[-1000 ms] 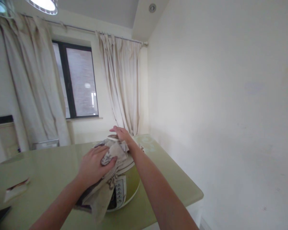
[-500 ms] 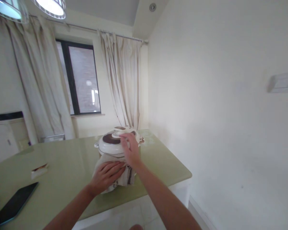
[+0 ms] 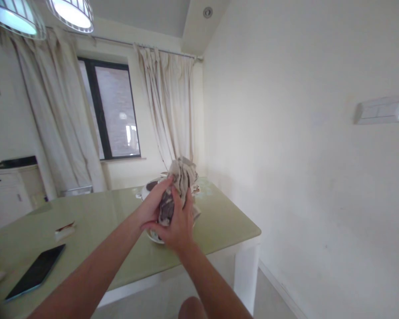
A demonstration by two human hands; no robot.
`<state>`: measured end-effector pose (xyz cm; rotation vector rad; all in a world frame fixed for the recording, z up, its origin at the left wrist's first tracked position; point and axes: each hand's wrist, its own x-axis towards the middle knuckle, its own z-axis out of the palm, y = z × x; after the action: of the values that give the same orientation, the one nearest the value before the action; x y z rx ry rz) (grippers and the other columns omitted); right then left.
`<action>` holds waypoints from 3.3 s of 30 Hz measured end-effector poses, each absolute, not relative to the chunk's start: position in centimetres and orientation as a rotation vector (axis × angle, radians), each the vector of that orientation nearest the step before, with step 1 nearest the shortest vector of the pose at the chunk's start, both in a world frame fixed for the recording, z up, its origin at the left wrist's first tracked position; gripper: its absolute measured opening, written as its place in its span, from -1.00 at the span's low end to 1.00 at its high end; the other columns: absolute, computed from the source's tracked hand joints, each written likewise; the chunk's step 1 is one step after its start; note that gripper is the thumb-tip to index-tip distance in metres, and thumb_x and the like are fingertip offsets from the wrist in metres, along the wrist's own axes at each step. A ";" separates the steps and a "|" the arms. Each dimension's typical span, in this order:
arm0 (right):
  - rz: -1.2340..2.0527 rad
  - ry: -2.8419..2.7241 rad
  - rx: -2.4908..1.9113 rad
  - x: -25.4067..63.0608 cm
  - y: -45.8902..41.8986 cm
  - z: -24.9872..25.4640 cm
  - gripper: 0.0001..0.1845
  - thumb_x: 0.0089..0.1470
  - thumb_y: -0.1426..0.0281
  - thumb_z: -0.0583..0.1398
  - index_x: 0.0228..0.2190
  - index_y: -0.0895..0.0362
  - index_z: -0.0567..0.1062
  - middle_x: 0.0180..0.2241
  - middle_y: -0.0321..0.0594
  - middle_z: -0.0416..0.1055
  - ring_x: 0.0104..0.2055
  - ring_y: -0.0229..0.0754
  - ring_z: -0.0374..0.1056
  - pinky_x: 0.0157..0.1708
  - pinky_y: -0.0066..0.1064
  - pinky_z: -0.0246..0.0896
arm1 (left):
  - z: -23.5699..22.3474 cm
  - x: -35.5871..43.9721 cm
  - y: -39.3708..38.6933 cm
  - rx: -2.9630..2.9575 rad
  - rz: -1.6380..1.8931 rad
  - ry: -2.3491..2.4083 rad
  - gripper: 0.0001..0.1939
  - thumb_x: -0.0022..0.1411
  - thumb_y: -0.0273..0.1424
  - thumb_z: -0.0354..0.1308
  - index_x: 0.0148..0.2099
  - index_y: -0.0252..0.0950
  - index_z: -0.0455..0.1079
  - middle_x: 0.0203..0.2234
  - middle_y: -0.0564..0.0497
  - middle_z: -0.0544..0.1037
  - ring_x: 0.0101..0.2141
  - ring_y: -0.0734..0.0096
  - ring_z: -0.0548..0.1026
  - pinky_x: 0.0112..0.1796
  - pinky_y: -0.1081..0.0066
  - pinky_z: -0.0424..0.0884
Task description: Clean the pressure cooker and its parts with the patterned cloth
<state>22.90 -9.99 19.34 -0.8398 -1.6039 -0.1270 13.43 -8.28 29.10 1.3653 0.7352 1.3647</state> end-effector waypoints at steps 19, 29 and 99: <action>0.055 -1.995 -1.174 26.5 5.0 26.5 -0.38 -0.03 -0.11 0.45 -0.06 0.01 0.62 0.01 -0.07 0.49 0.00 0.06 0.44 0.06 -0.10 0.32 | 23.7 1.3 7.5 2.059 1.181 1.929 -0.45 0.47 -0.21 -0.17 0.15 -0.31 0.57 0.22 -0.22 0.57 0.25 0.09 0.50 0.25 0.16 0.34; 0.143 -1.796 -1.133 25.6 3.7 24.9 -0.58 0.02 0.13 0.42 -0.10 0.03 0.61 0.02 -0.09 0.50 0.08 0.06 0.40 0.17 -0.06 0.27 | 23.2 1.0 8.0 2.089 1.166 1.872 -0.48 0.42 -0.28 -0.12 0.16 -0.21 0.60 0.23 -0.09 0.58 0.29 0.10 0.44 0.31 0.20 0.28; 0.454 -0.941 -1.362 21.8 -1.0 2.0 -0.10 0.33 -0.18 -0.01 0.40 0.18 0.24 0.43 0.21 0.15 0.51 0.27 0.01 0.38 0.22 0.07 | 23.8 1.1 7.1 2.118 1.132 1.943 -0.47 0.40 -0.33 -0.15 0.12 -0.24 0.63 0.17 -0.06 0.63 0.23 0.19 0.50 0.29 0.30 0.31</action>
<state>21.83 -0.97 2.00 -1.3623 -0.9411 0.4540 1.15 7.07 23.82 2.1183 1.9434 1.1325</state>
